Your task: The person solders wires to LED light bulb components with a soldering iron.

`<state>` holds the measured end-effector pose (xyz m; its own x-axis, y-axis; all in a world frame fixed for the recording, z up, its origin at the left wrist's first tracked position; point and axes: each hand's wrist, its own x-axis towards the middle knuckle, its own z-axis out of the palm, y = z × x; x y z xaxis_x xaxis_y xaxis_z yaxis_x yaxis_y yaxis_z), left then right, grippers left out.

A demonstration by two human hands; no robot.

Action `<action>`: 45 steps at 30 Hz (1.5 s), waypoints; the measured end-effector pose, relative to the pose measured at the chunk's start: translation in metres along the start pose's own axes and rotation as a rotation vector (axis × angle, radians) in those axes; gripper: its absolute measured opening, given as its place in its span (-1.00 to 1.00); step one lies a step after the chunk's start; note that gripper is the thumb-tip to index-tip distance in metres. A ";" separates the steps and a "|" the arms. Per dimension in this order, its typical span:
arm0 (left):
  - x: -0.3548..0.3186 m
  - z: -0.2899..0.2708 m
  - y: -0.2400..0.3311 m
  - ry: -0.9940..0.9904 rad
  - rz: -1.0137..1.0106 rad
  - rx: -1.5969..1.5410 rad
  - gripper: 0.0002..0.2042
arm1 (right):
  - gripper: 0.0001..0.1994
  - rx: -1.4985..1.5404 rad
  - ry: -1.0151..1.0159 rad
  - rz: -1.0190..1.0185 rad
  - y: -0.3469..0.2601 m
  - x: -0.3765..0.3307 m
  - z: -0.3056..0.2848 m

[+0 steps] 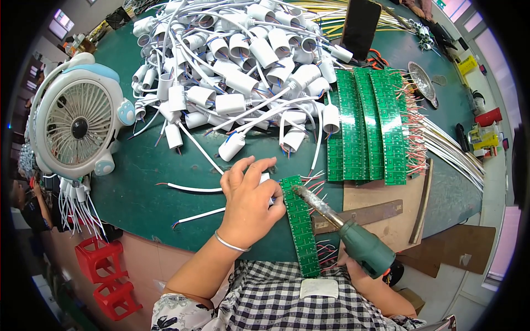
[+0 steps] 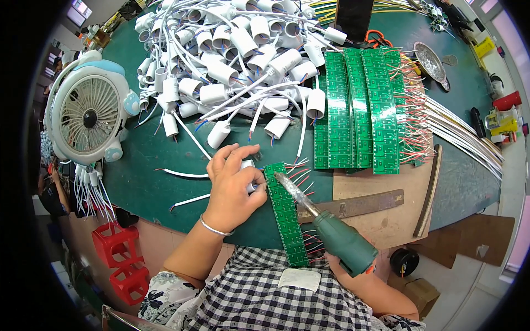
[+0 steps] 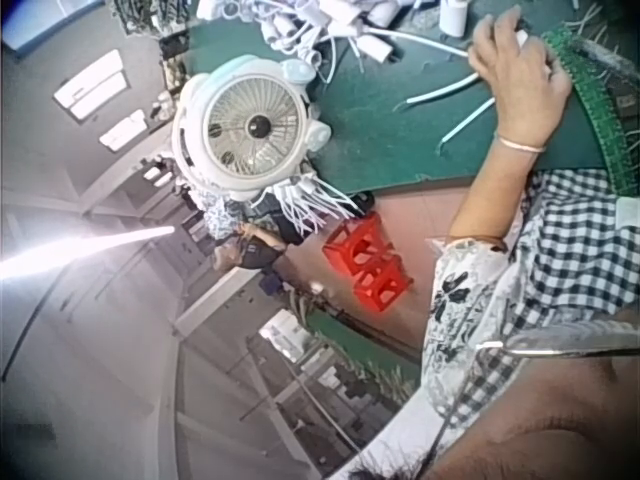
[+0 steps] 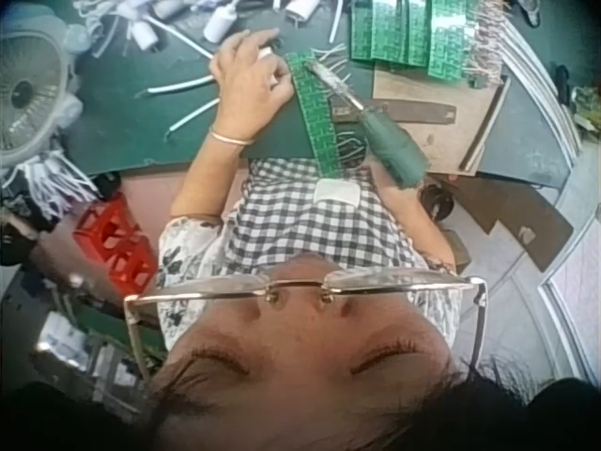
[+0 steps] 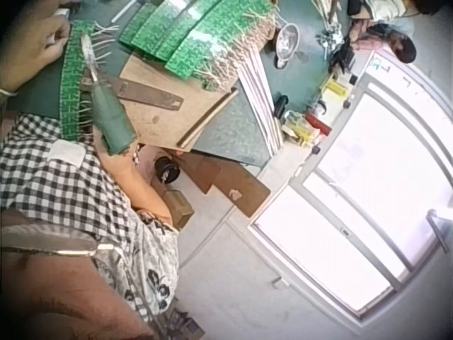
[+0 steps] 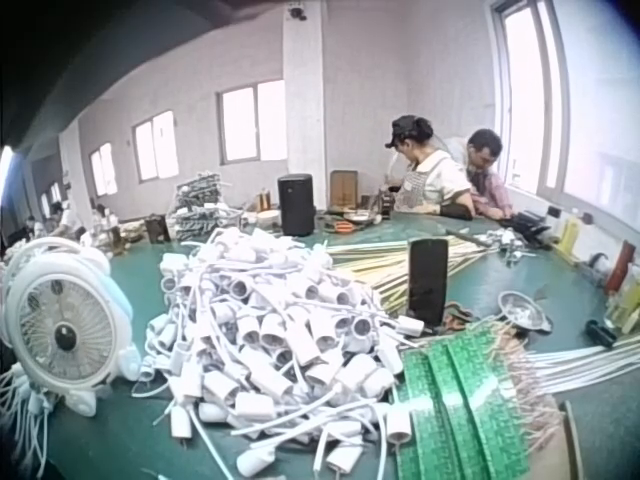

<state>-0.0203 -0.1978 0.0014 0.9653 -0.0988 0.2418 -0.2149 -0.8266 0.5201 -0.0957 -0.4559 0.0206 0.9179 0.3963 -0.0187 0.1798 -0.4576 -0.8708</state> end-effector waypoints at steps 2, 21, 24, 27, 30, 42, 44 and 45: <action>0.000 0.000 0.000 -0.007 -0.003 -0.004 -0.87 | -0.79 0.070 0.113 0.203 0.004 -0.010 0.003; 0.001 0.001 0.001 -0.013 -0.007 -0.015 -0.87 | -0.76 0.064 0.036 0.022 0.004 -0.003 0.001; 0.003 0.002 0.000 -0.012 -0.002 -0.020 -0.87 | -0.72 0.056 0.036 0.070 0.002 -0.003 0.000; 0.000 0.000 -0.001 0.005 -0.003 -0.021 -0.87 | -0.68 0.176 0.043 0.113 0.003 -0.008 0.004; -0.004 -0.002 -0.003 0.040 0.002 0.001 -0.89 | -0.63 0.086 0.004 0.011 0.010 -0.010 0.003; 0.012 -0.102 -0.133 0.211 0.073 0.507 -0.69 | -0.61 0.472 0.309 0.110 0.001 -0.028 0.006; 0.019 -0.107 -0.160 0.058 0.169 0.467 -0.69 | -0.60 0.499 0.318 0.109 0.000 -0.032 0.006; 0.024 -0.107 -0.166 0.028 0.237 0.471 -0.68 | -0.59 0.480 0.323 0.102 -0.002 -0.033 0.007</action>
<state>0.0224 -0.0032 0.0082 0.8926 -0.3039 0.3331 -0.3309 -0.9433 0.0259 -0.1290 -0.4627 0.0194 0.9970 0.0716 -0.0292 -0.0265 -0.0390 -0.9989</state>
